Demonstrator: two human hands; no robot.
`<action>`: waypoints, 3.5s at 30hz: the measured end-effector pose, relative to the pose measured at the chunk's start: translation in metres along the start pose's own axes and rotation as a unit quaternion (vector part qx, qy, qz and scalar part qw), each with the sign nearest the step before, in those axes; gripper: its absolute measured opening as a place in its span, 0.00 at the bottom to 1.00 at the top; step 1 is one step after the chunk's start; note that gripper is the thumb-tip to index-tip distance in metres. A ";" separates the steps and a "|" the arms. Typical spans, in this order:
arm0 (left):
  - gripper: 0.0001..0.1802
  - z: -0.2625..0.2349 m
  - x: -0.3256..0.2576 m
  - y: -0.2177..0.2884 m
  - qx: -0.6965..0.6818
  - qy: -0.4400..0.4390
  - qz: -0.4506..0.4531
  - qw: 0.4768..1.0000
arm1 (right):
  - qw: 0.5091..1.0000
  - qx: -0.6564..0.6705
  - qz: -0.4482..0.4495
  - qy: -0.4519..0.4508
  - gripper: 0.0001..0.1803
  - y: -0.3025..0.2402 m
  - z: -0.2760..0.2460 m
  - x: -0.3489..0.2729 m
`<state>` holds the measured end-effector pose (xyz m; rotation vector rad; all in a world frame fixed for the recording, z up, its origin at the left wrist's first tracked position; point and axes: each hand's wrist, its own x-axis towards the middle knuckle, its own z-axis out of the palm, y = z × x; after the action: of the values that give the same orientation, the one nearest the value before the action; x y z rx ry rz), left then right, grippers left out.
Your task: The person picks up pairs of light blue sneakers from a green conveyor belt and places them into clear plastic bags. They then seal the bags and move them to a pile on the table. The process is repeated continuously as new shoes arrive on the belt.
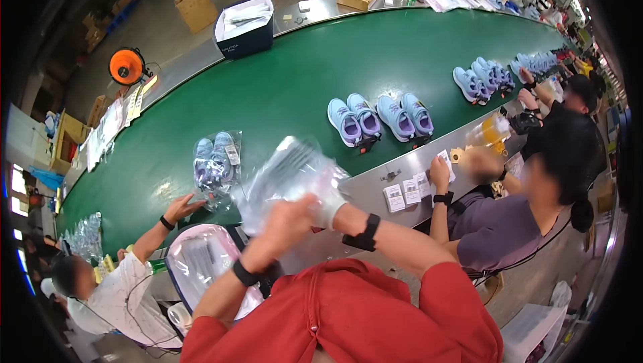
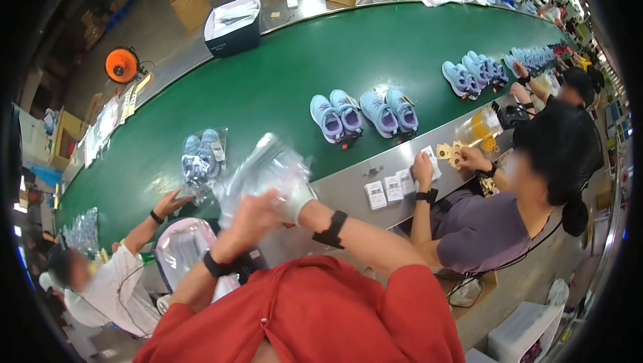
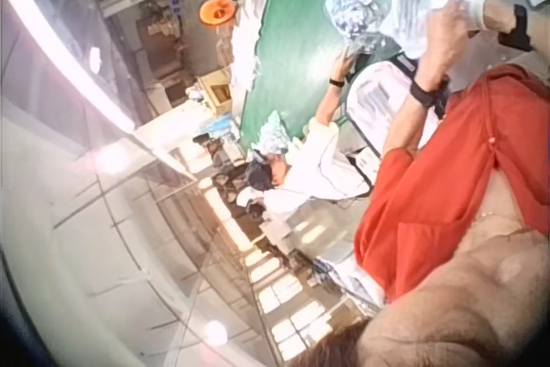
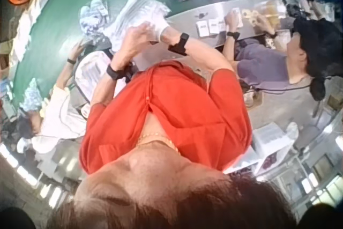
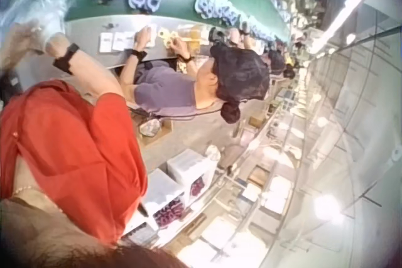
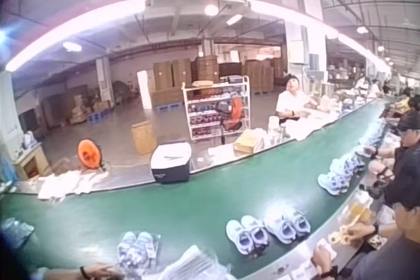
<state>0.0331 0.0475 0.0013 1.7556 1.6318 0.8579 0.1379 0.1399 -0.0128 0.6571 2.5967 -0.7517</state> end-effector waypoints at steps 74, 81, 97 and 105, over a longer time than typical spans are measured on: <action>0.05 -0.050 -0.022 -0.033 -0.069 0.206 -0.167 0.962 | 0.988 -0.043 -0.060 0.136 0.16 0.022 0.106 0.129; 0.04 -0.086 0.002 -0.071 -0.057 0.324 -0.175 0.928 | 0.911 0.304 -0.206 0.190 0.14 -0.016 0.005 0.049; 0.08 -0.057 0.039 -0.088 -0.130 0.352 -0.217 0.901 | 0.950 -0.010 0.192 0.247 0.23 0.149 0.049 0.157; 0.09 -0.060 0.045 -0.097 -0.273 0.347 -0.263 0.858 | 0.672 0.659 -0.048 0.335 0.37 0.134 -0.024 0.033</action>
<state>-0.0724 0.0994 -0.0342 0.5624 1.8887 1.5781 0.1760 0.2653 -0.0630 1.3179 2.1193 -2.9492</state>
